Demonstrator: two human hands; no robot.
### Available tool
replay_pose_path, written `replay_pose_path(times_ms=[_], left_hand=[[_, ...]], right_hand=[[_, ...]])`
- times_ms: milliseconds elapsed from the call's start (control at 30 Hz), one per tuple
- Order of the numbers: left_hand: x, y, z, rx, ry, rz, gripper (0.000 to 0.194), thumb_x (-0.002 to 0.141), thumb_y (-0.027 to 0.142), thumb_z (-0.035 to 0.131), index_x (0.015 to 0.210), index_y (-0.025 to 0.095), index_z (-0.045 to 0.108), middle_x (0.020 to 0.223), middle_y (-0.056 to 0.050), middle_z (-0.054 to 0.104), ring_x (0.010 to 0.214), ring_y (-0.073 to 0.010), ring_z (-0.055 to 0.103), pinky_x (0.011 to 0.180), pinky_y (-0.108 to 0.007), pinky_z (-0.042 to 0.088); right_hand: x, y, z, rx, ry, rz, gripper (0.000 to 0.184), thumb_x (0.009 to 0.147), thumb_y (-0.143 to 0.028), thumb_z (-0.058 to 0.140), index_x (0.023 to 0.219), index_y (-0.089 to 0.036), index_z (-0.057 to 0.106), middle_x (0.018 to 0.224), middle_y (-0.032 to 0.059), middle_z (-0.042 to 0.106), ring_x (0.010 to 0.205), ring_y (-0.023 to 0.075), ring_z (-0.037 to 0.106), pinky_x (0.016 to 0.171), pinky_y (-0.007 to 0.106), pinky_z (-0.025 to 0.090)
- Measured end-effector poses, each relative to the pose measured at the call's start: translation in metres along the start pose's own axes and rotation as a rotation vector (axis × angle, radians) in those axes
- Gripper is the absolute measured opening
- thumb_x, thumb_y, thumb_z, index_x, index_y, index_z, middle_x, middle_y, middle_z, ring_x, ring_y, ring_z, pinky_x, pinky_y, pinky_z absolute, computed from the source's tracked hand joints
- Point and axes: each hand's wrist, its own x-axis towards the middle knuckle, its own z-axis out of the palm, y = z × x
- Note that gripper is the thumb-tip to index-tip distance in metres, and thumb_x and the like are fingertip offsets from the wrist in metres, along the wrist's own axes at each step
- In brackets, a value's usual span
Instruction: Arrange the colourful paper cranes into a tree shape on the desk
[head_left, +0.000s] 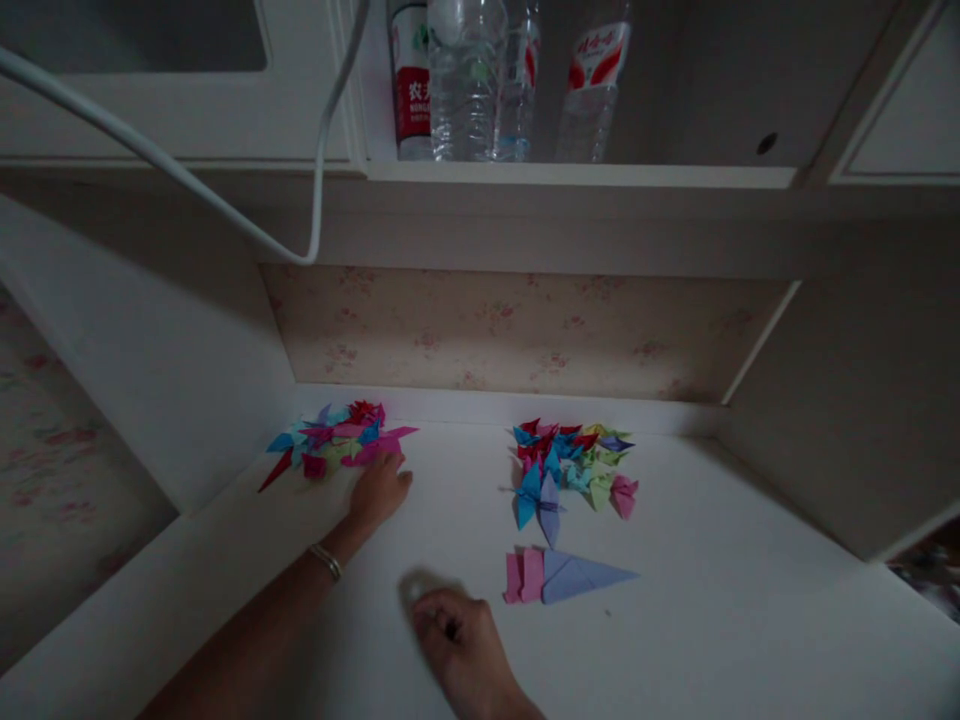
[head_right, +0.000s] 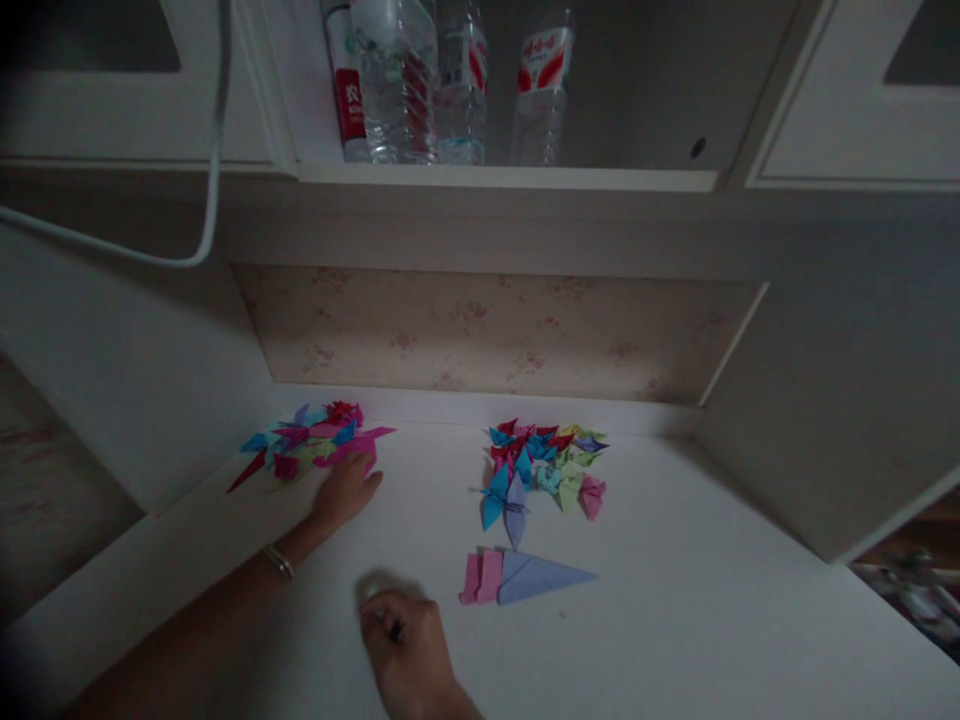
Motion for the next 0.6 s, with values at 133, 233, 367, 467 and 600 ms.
replay_pose_path(times_ms=[133, 233, 367, 467, 600], left_hand=[[0.032, -0.008, -0.002, 0.171, -0.018, -0.013, 0.028, 0.080, 0.026, 0.055, 0.101, 0.009, 0.063, 0.110, -0.019, 0.062, 0.108, -0.0321, 0.054, 0.094, -0.043, 0.041], [0.041, -0.012, -0.002, 0.258, -0.077, -0.025, 0.028, 0.083, 0.025, 0.051, 0.102, 0.008, 0.063, 0.102, -0.020, 0.066, 0.098, -0.0310, 0.061, 0.085, -0.042, 0.046], [0.040, -0.012, 0.001, 0.345, -0.156, -0.012, 0.036, 0.084, 0.011, 0.044, 0.117, 0.007, 0.057, 0.093, -0.019, 0.069, 0.086, -0.0278, 0.065, 0.077, -0.040, 0.049], [0.033, -0.010, -0.001, 0.377, -0.200, 0.015, 0.048, 0.080, 0.002, 0.045, 0.127, 0.011, 0.052, 0.096, -0.018, 0.069, 0.087, -0.0271, 0.066, 0.078, -0.040, 0.049], [0.020, -0.009, -0.015, 0.356, -0.229, 0.022, 0.047, 0.077, 0.001, 0.047, 0.121, 0.015, 0.057, 0.106, -0.017, 0.067, 0.096, -0.0269, 0.063, 0.080, -0.038, 0.048]], right_hand=[[0.004, 0.008, 0.003, -0.014, 0.014, -0.012, 0.015, 0.076, -0.029, 0.060, 0.075, -0.021, 0.073, 0.051, -0.0040, 0.043, 0.047, 0.0100, 0.036, 0.044, 0.023, 0.025], [0.004, 0.011, 0.003, -0.050, -0.011, -0.031, 0.016, 0.077, -0.029, 0.060, 0.075, -0.021, 0.073, 0.050, -0.0045, 0.041, 0.045, 0.0094, 0.034, 0.043, 0.022, 0.024], [0.001, 0.009, 0.003, -0.088, -0.027, -0.079, 0.016, 0.078, -0.025, 0.059, 0.076, -0.021, 0.073, 0.053, -0.0039, 0.049, 0.047, 0.0090, 0.039, 0.044, 0.021, 0.028], [-0.001, 0.005, 0.002, -0.088, -0.022, -0.089, 0.017, 0.077, -0.021, 0.057, 0.075, -0.019, 0.073, 0.052, -0.0042, 0.049, 0.047, 0.0083, 0.039, 0.044, 0.020, 0.027], [-0.006, -0.004, -0.001, -0.098, -0.017, -0.091, 0.019, 0.077, -0.016, 0.054, 0.075, -0.019, 0.072, 0.051, -0.0051, 0.046, 0.046, 0.0078, 0.037, 0.044, 0.019, 0.025]])
